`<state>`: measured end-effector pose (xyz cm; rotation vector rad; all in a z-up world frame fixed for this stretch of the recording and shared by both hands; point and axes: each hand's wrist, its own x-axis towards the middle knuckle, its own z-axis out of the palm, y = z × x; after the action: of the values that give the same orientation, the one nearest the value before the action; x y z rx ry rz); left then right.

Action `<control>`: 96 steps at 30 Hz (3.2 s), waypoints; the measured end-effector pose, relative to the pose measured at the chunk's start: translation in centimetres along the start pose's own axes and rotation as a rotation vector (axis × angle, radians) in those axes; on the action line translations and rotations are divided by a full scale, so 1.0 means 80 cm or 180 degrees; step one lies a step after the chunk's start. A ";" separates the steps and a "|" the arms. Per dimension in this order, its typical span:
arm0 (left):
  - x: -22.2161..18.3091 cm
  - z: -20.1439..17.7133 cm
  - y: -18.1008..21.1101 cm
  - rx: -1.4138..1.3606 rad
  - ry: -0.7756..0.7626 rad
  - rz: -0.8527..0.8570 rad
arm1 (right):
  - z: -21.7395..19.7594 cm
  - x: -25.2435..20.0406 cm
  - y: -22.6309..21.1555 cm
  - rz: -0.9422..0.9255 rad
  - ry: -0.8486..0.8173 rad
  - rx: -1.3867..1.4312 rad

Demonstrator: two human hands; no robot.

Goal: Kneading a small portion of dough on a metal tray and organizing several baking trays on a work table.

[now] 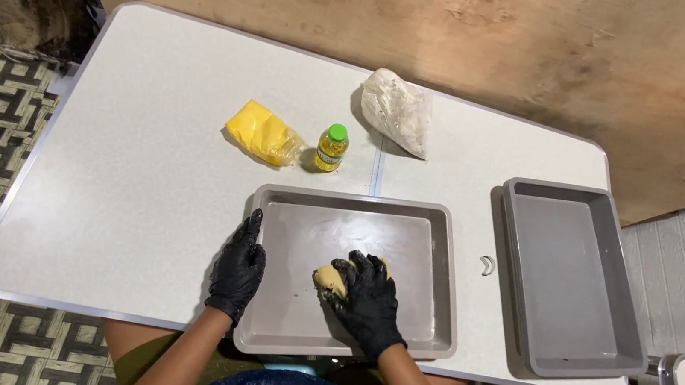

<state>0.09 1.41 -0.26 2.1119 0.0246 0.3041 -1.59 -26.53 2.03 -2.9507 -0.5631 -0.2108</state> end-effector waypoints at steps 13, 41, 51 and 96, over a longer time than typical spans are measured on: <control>0.012 -0.016 0.029 0.0437 -0.0501 -0.0892 | -0.021 0.047 0.107 0.3147 -0.0020 0.3577; 0.001 -0.003 -0.010 -0.0506 0.0163 0.0059 | -0.024 0.052 -0.087 0.1994 -0.1195 0.6274; 0.001 -0.007 -0.002 -0.0336 0.0169 -0.0083 | -0.130 0.064 0.043 0.1566 0.1504 0.6214; 0.003 -0.012 0.012 0.0087 0.0184 -0.0551 | -0.019 0.078 -0.075 0.0279 -0.0699 0.0876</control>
<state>-0.01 1.75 1.10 2.1111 0.2454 0.2620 1.74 -19.00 5.12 -2.7364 -0.4451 0.1878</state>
